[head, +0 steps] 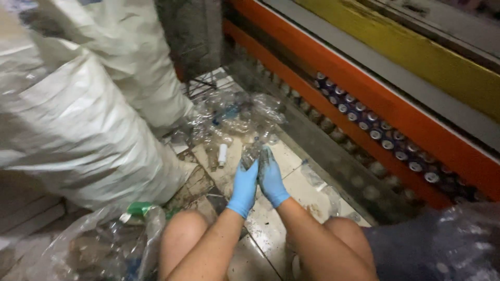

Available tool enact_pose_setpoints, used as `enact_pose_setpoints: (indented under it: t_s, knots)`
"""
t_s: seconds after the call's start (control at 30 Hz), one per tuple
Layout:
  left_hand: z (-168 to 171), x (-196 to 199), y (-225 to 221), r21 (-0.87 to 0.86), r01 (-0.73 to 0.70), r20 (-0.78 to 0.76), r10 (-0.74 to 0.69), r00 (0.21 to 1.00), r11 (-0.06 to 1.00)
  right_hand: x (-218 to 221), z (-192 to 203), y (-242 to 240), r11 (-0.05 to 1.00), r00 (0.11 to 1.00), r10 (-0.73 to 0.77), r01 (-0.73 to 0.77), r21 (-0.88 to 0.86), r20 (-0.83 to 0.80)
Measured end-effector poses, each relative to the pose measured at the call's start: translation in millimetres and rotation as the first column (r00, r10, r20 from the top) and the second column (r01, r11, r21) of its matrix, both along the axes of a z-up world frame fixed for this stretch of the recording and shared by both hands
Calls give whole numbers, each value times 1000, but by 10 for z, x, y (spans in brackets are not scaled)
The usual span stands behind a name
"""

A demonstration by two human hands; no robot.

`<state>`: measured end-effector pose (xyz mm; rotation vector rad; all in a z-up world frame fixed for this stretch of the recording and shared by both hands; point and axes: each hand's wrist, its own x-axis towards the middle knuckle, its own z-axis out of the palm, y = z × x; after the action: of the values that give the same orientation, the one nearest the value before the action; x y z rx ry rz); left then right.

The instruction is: The person sits on the floor and sorts through a pile of plastic bottles. They pick up individual bottles, crush them by hand, and place them into a large white bag. The person repeats this process for multiple bottles throughout the video.

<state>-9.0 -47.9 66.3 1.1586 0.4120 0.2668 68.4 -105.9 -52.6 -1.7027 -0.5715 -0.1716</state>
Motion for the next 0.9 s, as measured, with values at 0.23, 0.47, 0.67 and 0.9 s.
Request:
enact_pose_setpoints:
  t_s: [0.23, 0.47, 0.67, 0.9]
  knots:
    - [281, -342, 878, 123, -132, 24, 130, 991, 984, 239, 201, -465, 875, 791, 148, 175, -451, 594]
    - [-681, -1435, 2530, 904, -80, -156, 499, 853, 419, -200, 975, -618, 993, 968, 102, -111, -27, -228]
    - [-1709, -2386, 2712, 908, 350, -407, 692, 597, 232, -382, 1218, -557, 990, 954, 101, -125, -71, -281]
    - [-1895, -2466, 2781, 875, 355, -480, 675, 560, 328, -335, 1070, -497, 983, 927, 124, -164, -85, -354]
